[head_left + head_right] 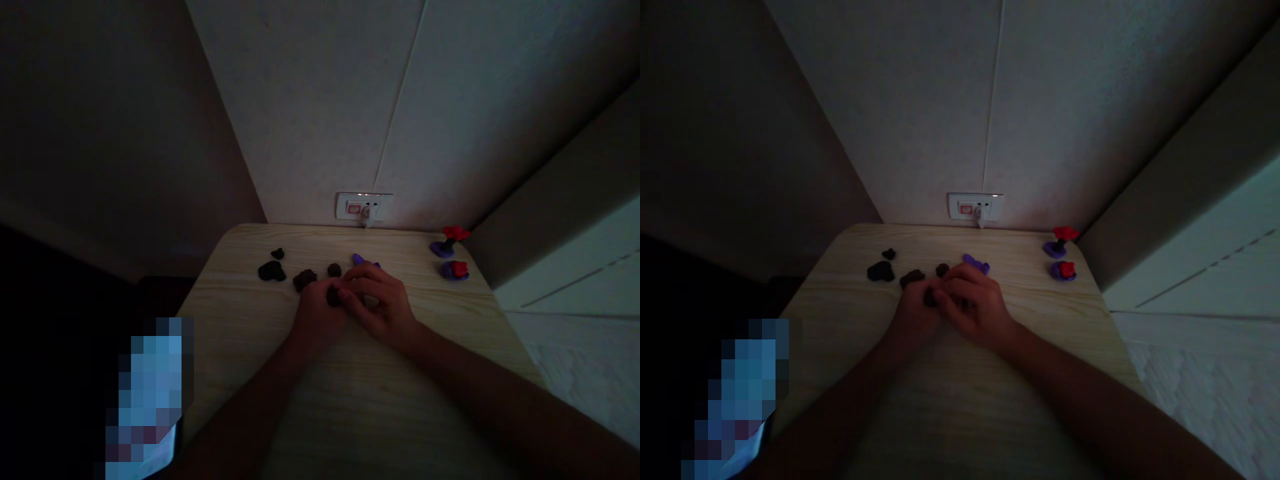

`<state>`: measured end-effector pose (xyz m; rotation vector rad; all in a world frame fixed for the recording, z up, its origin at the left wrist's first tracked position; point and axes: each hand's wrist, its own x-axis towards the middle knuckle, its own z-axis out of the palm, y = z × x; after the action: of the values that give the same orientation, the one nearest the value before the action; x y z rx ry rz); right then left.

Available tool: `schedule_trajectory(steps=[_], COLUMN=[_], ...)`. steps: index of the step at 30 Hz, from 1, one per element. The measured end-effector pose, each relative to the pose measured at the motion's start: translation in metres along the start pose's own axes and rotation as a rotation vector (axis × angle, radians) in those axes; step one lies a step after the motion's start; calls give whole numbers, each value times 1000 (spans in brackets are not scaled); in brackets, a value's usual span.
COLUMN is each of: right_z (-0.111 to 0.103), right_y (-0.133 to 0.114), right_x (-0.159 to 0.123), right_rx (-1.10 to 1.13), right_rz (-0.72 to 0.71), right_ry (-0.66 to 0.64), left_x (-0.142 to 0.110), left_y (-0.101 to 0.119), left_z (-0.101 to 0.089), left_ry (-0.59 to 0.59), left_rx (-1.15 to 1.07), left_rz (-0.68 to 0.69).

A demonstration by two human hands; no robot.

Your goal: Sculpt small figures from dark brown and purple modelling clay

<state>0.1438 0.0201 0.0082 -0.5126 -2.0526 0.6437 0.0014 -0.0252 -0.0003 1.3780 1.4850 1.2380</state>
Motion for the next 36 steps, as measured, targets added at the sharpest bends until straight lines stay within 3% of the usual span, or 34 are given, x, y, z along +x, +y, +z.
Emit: schedule_trajectory(steps=[7, 15, 21, 25, 29, 36], right_z=[6, 2, 3, 6, 7, 3], right_y=[-2, 3, 12, 13, 10, 10], right_x=[0, -3, -1, -1, -2, -1], right_rx=[40, 106, 236, 307, 348, 182], right_rz=[33, 205, 370, 360, 357, 215], right_ry=[-19, 107, 117, 42, 48, 91], left_x=[0, -7, -6, -6, -6, -2], left_y=[-1, -1, 1, 1, 1, -5], left_z=[2, 1, 1, 2, 2, 2], left_ry=[4, -107, -159, -158, -159, -102], left_rx=[-25, -137, -2, -21, -48, -52], left_rz=[7, 78, 146, 130, 140, 108])
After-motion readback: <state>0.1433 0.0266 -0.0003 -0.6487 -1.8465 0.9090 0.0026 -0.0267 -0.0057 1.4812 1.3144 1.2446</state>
